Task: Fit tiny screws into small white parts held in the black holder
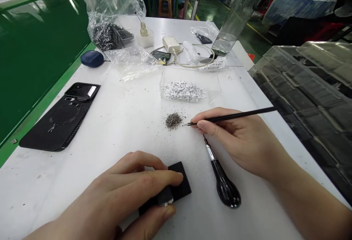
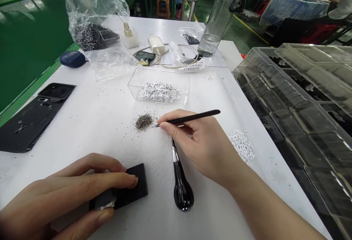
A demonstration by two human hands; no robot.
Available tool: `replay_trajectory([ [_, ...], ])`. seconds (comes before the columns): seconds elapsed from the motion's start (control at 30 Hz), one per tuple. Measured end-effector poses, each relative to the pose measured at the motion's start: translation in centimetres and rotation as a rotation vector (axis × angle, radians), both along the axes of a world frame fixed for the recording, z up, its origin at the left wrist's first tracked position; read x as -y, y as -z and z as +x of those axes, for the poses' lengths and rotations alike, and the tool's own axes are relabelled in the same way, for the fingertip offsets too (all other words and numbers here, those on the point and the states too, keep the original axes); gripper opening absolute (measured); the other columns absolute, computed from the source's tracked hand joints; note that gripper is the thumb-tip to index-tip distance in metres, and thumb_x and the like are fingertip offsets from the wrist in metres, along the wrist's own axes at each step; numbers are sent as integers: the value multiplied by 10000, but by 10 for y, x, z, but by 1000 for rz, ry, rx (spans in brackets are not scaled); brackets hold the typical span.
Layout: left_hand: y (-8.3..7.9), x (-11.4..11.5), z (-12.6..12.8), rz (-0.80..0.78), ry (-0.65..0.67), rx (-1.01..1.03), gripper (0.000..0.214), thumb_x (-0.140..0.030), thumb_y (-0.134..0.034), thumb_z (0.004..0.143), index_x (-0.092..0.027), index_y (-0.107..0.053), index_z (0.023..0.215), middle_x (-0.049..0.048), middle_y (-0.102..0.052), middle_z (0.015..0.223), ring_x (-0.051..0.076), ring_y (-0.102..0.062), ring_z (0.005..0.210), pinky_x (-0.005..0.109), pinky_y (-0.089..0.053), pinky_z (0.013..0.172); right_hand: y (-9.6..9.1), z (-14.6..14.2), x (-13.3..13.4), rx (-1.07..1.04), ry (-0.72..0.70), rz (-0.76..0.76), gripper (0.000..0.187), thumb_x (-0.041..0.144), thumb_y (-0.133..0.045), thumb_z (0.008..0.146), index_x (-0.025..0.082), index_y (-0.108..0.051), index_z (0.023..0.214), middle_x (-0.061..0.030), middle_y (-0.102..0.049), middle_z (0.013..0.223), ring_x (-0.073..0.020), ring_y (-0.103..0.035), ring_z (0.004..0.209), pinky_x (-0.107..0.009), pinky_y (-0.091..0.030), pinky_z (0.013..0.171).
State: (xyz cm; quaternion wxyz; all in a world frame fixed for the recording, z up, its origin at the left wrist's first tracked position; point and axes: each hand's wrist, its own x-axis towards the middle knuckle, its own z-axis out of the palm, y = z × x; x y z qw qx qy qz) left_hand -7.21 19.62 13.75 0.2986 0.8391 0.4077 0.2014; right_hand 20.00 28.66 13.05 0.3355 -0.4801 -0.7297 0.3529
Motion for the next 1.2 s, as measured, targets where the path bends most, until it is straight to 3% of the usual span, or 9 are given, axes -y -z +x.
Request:
replay_trajectory([
  [0.13,1,-2,1,4,-13,-8,422,-227,-596,1103,-384,-558,1493,-34,-761,1202,114,-760,1060,74,-619,856,0,0,0,-41,-9,-16,90,276,-772,1023,279,-861,1040,35,-889,980,-141,-811,841,-188,-642,725],
  [0.33,2,0,1,-6,-16,32,434,-224,-625,1072,-370,-591,1480,-10,-787,1150,157,-772,954,119,-623,710,1,1,-2,-54,-32,-15,97,297,-782,1020,267,-871,1043,-13,-897,1068,-208,-834,963,-277,-692,816],
  [0.5,-2,1,2,-29,-16,45,450,-202,-620,1074,-386,-580,1482,-14,-783,1143,156,-755,1013,122,-633,764,-2,1,0,-73,-21,5,82,298,-805,1004,286,-883,1027,-29,-898,1076,-251,-848,988,-342,-723,821],
  [0.67,-1,-1,6,-56,12,135,512,-115,-625,1052,-376,-586,1491,-38,-808,1183,143,-730,1108,142,-626,911,-17,6,15,-268,-70,174,137,279,-876,966,395,-913,1031,1,-906,1086,-285,-870,1022,-435,-735,949],
  [0.77,-1,-2,7,-66,10,242,490,-99,-622,1048,-348,-626,1469,-39,-828,1160,147,-712,1122,178,-615,985,-23,9,22,-373,-179,179,259,273,-856,984,468,-887,1152,26,-906,1104,-284,-880,1026,-441,-744,956],
  [0.9,-2,-2,7,-76,8,289,498,-68,-620,1034,-340,-661,1449,-32,-828,1113,152,-700,1104,194,-621,945,-23,10,23,-401,-283,160,392,194,-806,1010,492,-844,1262,35,-896,1176,-279,-870,1096,-429,-739,1003],
  [1.2,-4,-2,8,-95,6,286,499,-74,-608,1038,-342,-672,1453,-17,-830,1127,168,-711,1102,225,-636,942,-22,10,22,-418,-303,164,402,165,-811,999,479,-851,1247,25,-901,1158,-269,-875,1083,-409,-741,994],
])
